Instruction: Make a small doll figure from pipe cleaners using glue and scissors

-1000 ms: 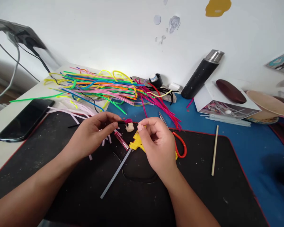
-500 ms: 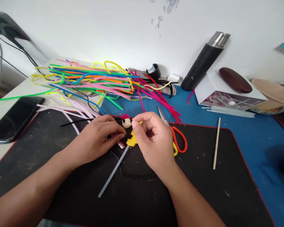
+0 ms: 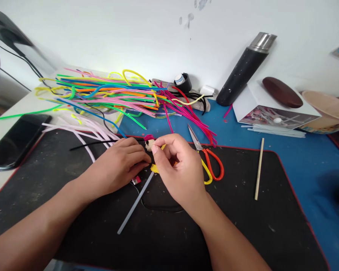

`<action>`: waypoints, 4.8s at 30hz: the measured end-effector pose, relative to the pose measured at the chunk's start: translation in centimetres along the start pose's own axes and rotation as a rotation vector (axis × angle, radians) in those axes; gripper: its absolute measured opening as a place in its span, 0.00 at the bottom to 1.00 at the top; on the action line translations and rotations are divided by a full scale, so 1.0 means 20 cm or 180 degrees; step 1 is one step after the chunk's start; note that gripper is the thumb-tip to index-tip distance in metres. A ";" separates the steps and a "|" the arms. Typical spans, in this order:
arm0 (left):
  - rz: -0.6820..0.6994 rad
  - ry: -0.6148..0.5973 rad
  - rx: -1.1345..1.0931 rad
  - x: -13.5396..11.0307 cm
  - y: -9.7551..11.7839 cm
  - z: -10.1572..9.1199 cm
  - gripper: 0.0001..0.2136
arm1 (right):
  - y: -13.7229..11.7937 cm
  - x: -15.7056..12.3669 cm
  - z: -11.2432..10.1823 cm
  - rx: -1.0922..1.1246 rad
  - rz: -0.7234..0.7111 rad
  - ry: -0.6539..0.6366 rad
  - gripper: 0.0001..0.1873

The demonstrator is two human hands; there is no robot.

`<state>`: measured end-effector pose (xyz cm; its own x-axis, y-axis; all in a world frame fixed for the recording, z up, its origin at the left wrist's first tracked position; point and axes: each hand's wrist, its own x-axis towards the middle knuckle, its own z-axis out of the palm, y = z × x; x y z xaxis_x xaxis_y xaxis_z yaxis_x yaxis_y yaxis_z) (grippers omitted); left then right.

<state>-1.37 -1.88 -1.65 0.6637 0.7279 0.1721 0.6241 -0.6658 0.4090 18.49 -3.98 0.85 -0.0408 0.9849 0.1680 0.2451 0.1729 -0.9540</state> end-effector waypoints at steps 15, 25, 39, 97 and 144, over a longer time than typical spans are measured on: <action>-0.0001 -0.0072 0.0263 0.02 0.02 0.04 0.09 | 0.01 -0.01 0.02 -0.0287 -0.0120 -0.0218 0.04; -0.0516 0.0473 -0.0679 0.01 0.03 -0.01 0.07 | 0.03 -0.02 0.03 -0.0264 -0.0105 -0.0270 0.04; -0.1841 0.0789 -0.4520 0.02 0.05 -0.08 0.13 | 0.04 -0.03 0.04 -0.0481 -0.0213 -0.0315 0.04; -0.1718 0.0825 -0.4109 0.00 0.05 -0.09 0.12 | 0.01 -0.03 0.04 -0.0240 -0.0114 -0.0308 0.05; -0.1876 0.0590 -0.4188 0.01 0.04 -0.09 0.11 | 0.02 -0.03 0.05 -0.0606 -0.0384 -0.0298 0.05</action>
<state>-1.42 -1.96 0.38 0.3243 0.9154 -0.2385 -0.1078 0.2863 0.9521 17.69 -4.57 0.08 -0.1683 0.9546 0.2457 0.4107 0.2945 -0.8629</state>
